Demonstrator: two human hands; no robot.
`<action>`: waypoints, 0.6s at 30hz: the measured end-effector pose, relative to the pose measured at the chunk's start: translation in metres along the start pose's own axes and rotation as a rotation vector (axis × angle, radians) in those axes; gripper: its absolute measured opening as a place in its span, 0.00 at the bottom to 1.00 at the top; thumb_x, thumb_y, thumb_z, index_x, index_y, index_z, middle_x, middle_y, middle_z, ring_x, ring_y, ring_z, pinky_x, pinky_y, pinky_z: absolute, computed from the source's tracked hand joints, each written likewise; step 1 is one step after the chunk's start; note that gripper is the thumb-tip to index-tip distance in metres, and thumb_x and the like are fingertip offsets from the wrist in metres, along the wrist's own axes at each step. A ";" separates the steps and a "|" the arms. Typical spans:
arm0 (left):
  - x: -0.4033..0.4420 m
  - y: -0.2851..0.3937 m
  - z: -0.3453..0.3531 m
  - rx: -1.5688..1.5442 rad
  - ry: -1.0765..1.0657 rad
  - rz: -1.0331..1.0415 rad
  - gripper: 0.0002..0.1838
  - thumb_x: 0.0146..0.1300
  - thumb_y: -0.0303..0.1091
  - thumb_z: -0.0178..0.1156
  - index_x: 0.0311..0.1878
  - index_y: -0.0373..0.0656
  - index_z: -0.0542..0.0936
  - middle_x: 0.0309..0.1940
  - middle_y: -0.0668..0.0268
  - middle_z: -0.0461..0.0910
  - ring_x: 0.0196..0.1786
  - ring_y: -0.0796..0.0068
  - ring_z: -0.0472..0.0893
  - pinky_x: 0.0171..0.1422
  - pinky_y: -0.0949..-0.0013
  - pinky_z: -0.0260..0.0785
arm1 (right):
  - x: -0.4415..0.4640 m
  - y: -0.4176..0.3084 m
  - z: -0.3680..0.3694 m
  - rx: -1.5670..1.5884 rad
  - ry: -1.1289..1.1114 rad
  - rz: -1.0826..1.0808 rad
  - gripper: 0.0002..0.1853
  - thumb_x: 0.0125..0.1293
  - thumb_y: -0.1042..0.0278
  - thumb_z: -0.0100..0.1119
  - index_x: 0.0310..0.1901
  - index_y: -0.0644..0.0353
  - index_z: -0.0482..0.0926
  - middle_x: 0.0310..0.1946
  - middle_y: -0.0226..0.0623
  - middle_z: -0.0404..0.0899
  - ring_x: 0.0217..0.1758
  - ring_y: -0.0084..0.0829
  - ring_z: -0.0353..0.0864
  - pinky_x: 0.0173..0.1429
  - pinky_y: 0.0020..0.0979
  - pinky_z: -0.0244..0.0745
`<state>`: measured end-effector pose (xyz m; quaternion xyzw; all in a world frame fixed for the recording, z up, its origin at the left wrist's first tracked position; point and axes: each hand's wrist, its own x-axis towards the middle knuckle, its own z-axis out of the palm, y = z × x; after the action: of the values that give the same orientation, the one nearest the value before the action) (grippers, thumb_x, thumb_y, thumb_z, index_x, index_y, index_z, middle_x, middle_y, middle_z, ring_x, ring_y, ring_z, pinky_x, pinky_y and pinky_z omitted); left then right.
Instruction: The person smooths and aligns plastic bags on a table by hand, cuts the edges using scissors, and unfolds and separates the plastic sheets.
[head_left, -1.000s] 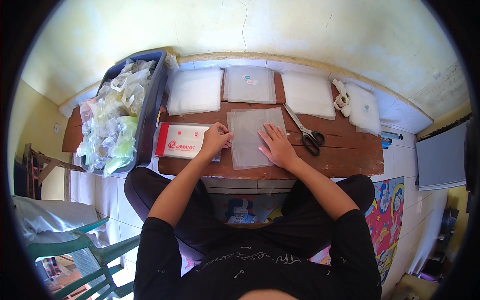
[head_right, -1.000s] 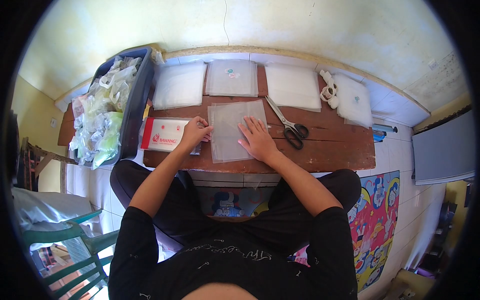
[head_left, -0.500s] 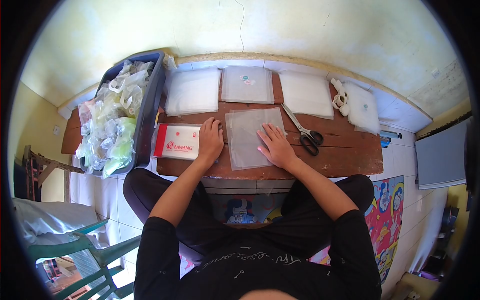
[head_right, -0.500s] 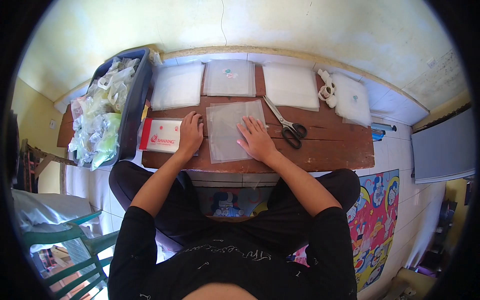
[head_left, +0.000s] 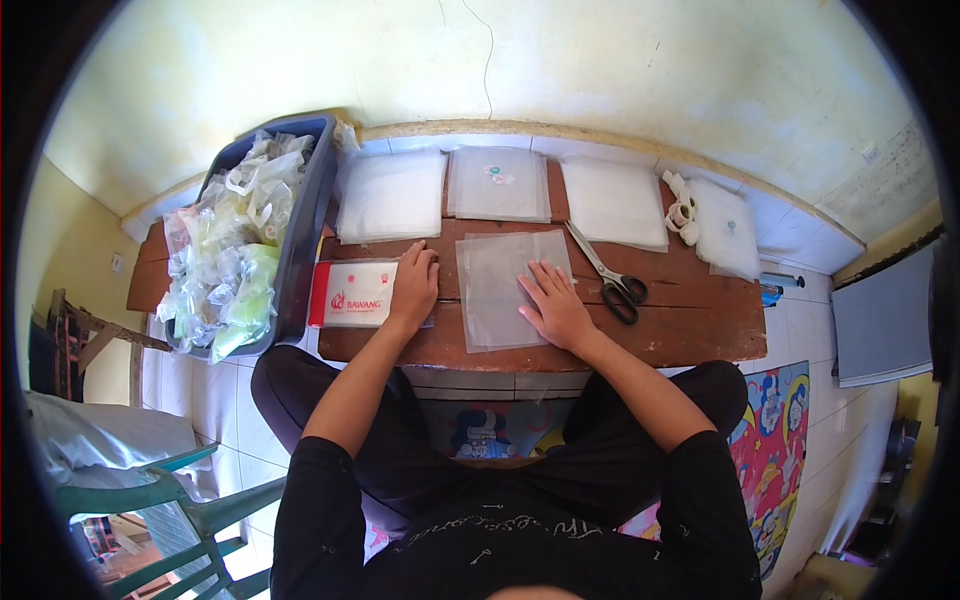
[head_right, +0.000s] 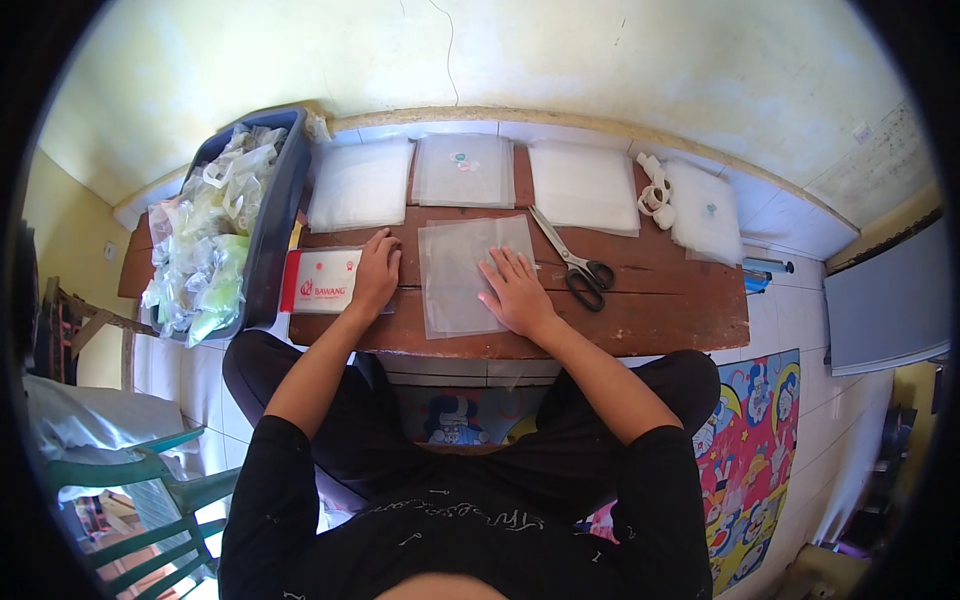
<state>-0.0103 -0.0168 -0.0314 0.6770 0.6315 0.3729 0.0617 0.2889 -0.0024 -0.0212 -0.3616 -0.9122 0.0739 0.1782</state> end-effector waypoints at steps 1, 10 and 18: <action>0.002 0.002 -0.004 0.004 0.005 -0.002 0.11 0.66 0.28 0.53 0.50 0.37 0.77 0.58 0.48 0.75 0.63 0.47 0.71 0.72 0.49 0.60 | -0.001 -0.001 0.000 0.001 0.001 -0.006 0.29 0.71 0.50 0.52 0.67 0.58 0.68 0.73 0.51 0.59 0.77 0.51 0.56 0.79 0.50 0.48; 0.048 -0.035 -0.082 0.268 -0.518 -0.040 0.25 0.46 0.18 0.60 0.52 0.44 0.78 0.52 0.56 0.81 0.58 0.52 0.77 0.61 0.55 0.71 | -0.001 0.001 0.001 -0.002 0.011 0.003 0.29 0.70 0.51 0.53 0.67 0.59 0.68 0.72 0.51 0.60 0.77 0.51 0.56 0.79 0.50 0.48; 0.048 -0.036 -0.088 0.468 -0.627 -0.293 0.31 0.36 0.26 0.75 0.50 0.48 0.80 0.51 0.58 0.82 0.58 0.54 0.78 0.62 0.56 0.71 | 0.000 0.000 0.000 -0.011 0.016 -0.008 0.28 0.70 0.51 0.53 0.66 0.59 0.69 0.72 0.51 0.61 0.76 0.51 0.57 0.78 0.50 0.49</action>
<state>-0.0944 -0.0003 0.0324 0.6563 0.7397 -0.0176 0.1479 0.2885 -0.0023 -0.0215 -0.3594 -0.9126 0.0651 0.1837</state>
